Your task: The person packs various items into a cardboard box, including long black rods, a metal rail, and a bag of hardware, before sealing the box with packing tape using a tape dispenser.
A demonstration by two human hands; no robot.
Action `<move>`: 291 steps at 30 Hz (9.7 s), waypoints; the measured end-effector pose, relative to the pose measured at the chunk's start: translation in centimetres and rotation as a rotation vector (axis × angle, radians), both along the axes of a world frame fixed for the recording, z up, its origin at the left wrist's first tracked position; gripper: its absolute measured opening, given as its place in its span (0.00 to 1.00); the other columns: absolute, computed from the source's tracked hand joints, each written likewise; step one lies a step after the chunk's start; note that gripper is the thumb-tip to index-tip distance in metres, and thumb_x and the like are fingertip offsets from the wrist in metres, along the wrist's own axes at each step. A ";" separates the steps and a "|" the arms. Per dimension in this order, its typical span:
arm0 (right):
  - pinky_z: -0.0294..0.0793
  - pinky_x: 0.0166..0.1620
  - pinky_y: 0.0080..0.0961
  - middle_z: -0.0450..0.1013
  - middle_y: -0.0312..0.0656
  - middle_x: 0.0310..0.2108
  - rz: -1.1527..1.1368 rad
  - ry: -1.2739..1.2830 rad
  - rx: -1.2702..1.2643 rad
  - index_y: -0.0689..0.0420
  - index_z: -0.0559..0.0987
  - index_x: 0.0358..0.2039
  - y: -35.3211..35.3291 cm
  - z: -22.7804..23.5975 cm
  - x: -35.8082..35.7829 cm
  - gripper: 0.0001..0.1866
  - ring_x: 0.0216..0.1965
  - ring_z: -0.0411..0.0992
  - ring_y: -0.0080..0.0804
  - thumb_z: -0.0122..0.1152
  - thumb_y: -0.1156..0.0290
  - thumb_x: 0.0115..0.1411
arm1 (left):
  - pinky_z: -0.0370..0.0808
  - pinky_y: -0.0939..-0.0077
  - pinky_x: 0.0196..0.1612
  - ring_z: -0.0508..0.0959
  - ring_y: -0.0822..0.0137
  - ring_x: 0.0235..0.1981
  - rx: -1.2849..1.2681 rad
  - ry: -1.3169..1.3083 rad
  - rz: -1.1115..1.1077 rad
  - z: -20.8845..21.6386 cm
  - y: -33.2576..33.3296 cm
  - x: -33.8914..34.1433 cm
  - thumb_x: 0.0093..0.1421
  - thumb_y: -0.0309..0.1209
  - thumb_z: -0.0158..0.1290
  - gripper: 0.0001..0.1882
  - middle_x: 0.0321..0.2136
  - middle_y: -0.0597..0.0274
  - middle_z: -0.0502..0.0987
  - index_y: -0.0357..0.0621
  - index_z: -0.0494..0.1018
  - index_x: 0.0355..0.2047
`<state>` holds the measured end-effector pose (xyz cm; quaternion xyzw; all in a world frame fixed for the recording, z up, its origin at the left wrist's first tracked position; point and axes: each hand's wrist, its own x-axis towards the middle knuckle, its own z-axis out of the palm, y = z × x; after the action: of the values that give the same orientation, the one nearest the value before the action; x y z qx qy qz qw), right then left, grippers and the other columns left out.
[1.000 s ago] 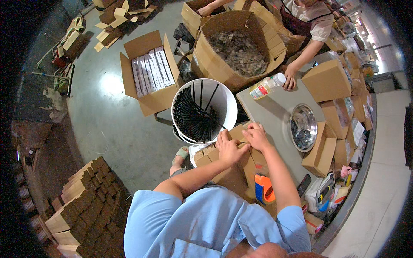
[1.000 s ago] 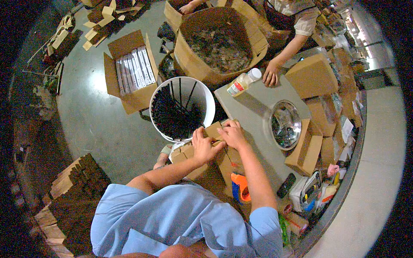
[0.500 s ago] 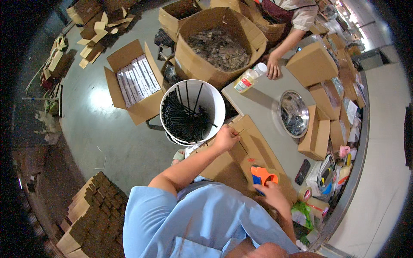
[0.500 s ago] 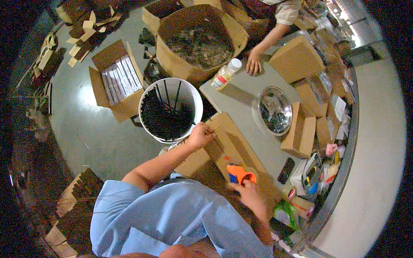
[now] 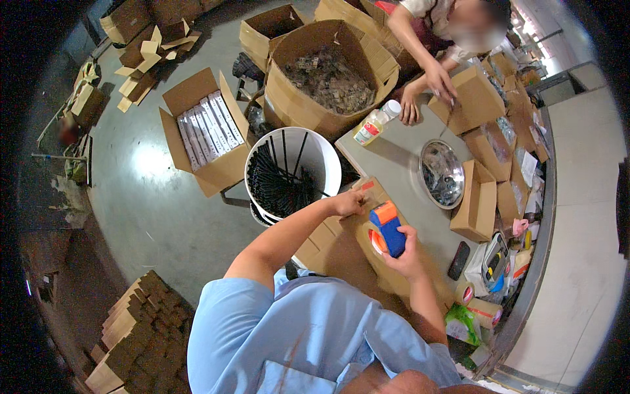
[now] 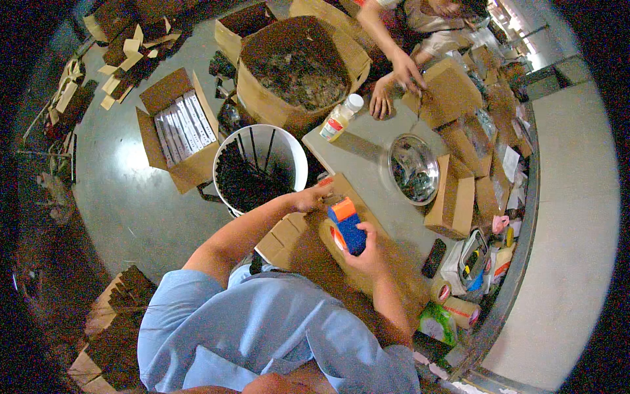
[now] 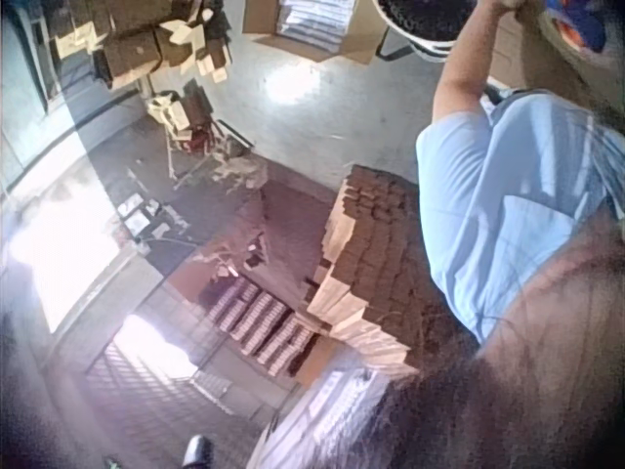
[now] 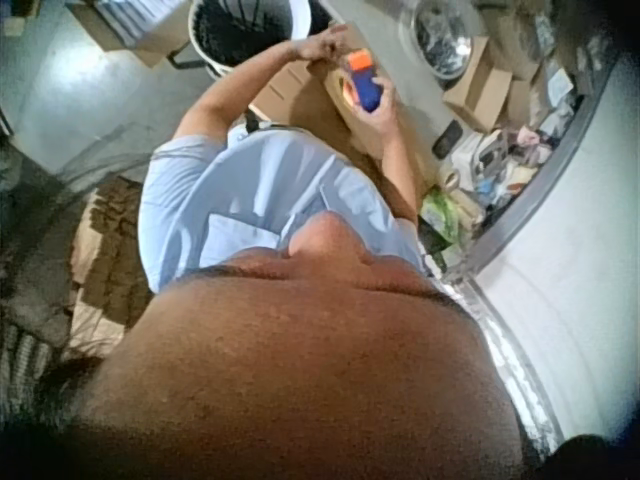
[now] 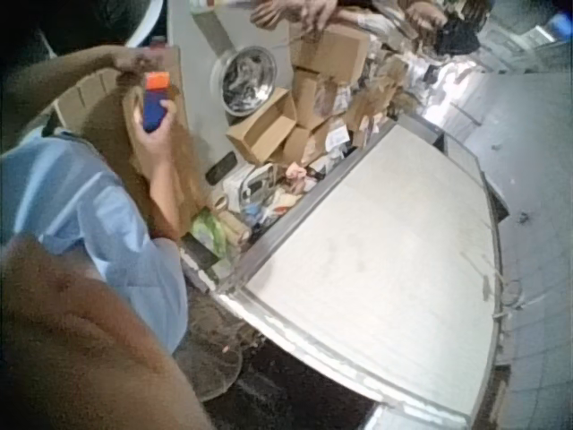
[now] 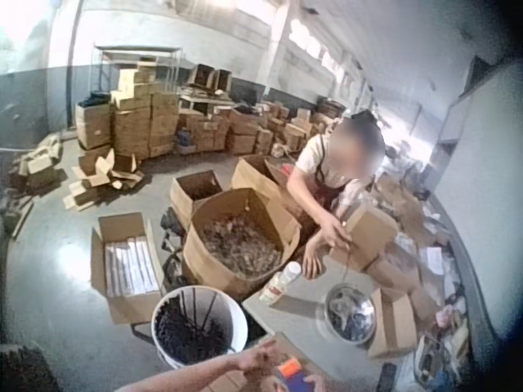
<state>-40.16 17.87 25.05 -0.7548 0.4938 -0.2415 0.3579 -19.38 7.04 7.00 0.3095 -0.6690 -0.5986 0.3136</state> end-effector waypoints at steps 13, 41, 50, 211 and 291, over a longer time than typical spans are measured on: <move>0.66 0.48 0.34 0.65 0.45 0.42 0.151 0.102 0.006 0.50 0.62 0.50 -2.4 1.9 1.3 0.36 0.44 0.66 0.39 0.64 0.77 0.38 | 0.57 0.78 0.49 0.64 0.72 0.50 0.817 0.816 -0.018 10.4 5.1 4.5 0.55 0.45 0.50 0.37 0.49 0.69 0.67 0.55 0.48 0.63; 0.72 0.38 0.32 0.75 0.52 0.32 0.143 0.467 0.252 0.55 0.73 0.47 -2.8 6.3 1.7 0.28 0.32 0.75 0.44 0.61 0.68 0.40 | 0.74 0.52 0.33 0.75 0.42 0.33 0.045 -0.753 0.528 7.3 5.0 2.2 0.52 0.31 0.52 0.19 0.40 0.47 0.61 0.47 0.57 0.41; 0.73 0.39 0.31 0.76 0.47 0.32 0.112 0.533 0.508 0.48 0.74 0.49 -4.2 7.4 1.4 0.30 0.32 0.75 0.41 0.60 0.66 0.39 | 0.74 0.58 0.36 0.77 0.46 0.33 -0.050 -0.458 0.632 8.0 6.6 -2.1 0.53 0.45 0.55 0.26 0.31 0.44 0.77 0.42 0.67 0.47; 0.63 0.55 0.37 0.61 0.42 0.51 -2.668 0.042 -1.822 0.49 0.48 0.62 76.1 10.7 47.5 0.41 0.50 0.62 0.35 0.59 0.65 0.50 | 0.69 0.67 0.52 0.71 0.62 0.49 0.755 -0.540 -1.556 18.8 50.6 3.6 0.60 0.37 0.48 0.24 0.49 0.57 0.69 0.40 0.60 0.54; 0.61 0.55 0.40 0.62 0.51 0.47 -0.430 0.791 0.072 0.60 0.64 0.48 9.9 -1.1 -24.9 0.49 0.52 0.59 0.49 0.79 0.61 0.22 | 0.62 0.63 0.54 0.65 0.57 0.49 -0.841 -1.114 -0.086 15.7 7.6 -14.5 0.29 0.42 0.69 0.43 0.42 0.56 0.65 0.46 0.63 0.47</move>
<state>-65.03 27.72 23.96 -0.6565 0.7462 0.0140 0.1096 -33.93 14.65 22.69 0.3960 -0.9167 -0.0527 -0.0070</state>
